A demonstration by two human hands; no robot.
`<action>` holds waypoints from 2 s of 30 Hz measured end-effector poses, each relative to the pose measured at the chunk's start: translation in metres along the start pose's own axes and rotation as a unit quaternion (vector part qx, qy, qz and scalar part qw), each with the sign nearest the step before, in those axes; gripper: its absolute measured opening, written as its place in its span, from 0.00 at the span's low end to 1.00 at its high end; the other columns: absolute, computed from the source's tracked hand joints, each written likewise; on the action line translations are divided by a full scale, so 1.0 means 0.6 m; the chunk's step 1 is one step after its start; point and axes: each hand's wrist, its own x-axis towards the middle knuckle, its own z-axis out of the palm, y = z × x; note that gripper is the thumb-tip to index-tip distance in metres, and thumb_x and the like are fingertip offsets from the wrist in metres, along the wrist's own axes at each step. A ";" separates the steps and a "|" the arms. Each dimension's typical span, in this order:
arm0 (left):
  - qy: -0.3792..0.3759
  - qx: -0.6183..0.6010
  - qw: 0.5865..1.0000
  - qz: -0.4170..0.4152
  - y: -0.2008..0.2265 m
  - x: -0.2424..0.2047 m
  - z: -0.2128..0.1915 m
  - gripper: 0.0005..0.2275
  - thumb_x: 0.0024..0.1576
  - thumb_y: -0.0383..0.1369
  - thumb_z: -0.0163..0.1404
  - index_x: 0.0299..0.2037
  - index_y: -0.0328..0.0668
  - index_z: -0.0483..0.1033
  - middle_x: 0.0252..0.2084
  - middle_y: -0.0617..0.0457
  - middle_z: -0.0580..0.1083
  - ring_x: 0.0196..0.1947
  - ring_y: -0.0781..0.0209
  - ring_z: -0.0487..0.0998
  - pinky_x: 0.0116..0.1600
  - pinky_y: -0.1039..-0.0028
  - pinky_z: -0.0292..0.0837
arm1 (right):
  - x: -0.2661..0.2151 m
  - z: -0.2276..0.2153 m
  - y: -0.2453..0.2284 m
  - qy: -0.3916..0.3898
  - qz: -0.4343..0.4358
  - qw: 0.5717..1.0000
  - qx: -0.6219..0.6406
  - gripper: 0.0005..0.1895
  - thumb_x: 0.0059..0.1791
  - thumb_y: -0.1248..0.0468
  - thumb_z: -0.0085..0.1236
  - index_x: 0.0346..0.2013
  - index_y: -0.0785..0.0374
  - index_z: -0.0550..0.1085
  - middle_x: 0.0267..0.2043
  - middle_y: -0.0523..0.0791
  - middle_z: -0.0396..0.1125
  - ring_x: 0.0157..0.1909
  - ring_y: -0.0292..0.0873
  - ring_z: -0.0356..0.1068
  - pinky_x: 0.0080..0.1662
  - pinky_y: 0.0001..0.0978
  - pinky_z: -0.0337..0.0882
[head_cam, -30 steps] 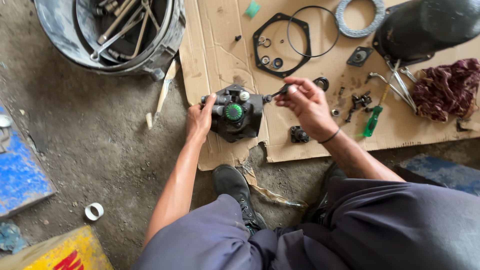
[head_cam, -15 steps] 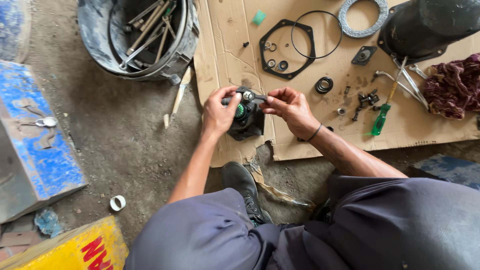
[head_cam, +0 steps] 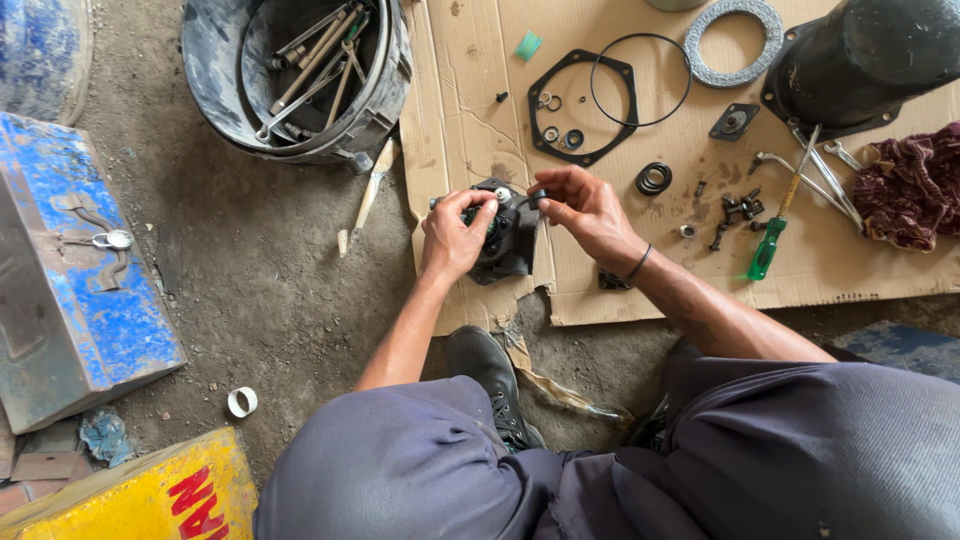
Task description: The person sits on the floor and assembles a mechanical component, likely a pump or motor housing. They insert a green gear into the housing, secure it with a nut, and then attach a metal plate with a seal to the side of the assembly.
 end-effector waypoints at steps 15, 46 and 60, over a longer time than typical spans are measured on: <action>0.005 -0.100 0.994 -0.032 0.001 -0.006 0.008 0.12 0.58 0.31 0.56 0.52 0.45 0.80 0.42 0.51 0.83 0.44 0.63 0.84 0.48 0.71 0.77 | -0.003 0.011 -0.019 -0.065 -0.076 0.993 -0.055 0.20 0.51 0.79 0.54 0.58 0.70 0.70 0.57 0.48 0.69 0.59 0.39 0.70 0.61 0.33 0.72; 0.011 0.025 0.994 -0.104 -0.009 0.039 0.030 0.06 0.54 0.39 0.58 0.35 0.50 0.85 0.28 0.58 0.82 0.32 0.62 0.83 0.52 0.63 0.67 | 0.061 0.045 0.029 0.031 -0.047 0.952 -0.302 0.14 0.51 0.60 0.64 0.44 0.68 0.78 0.37 0.47 0.76 0.37 0.37 0.75 0.40 0.30 0.75; -0.025 0.042 0.987 -0.155 -0.034 0.058 0.035 0.08 0.52 0.39 0.58 0.34 0.47 0.85 0.29 0.54 0.82 0.32 0.58 0.84 0.48 0.62 0.71 | 0.072 0.043 0.029 0.033 0.002 0.953 -0.302 0.09 0.50 0.64 0.61 0.39 0.68 0.78 0.32 0.49 0.75 0.34 0.40 0.74 0.38 0.36 0.72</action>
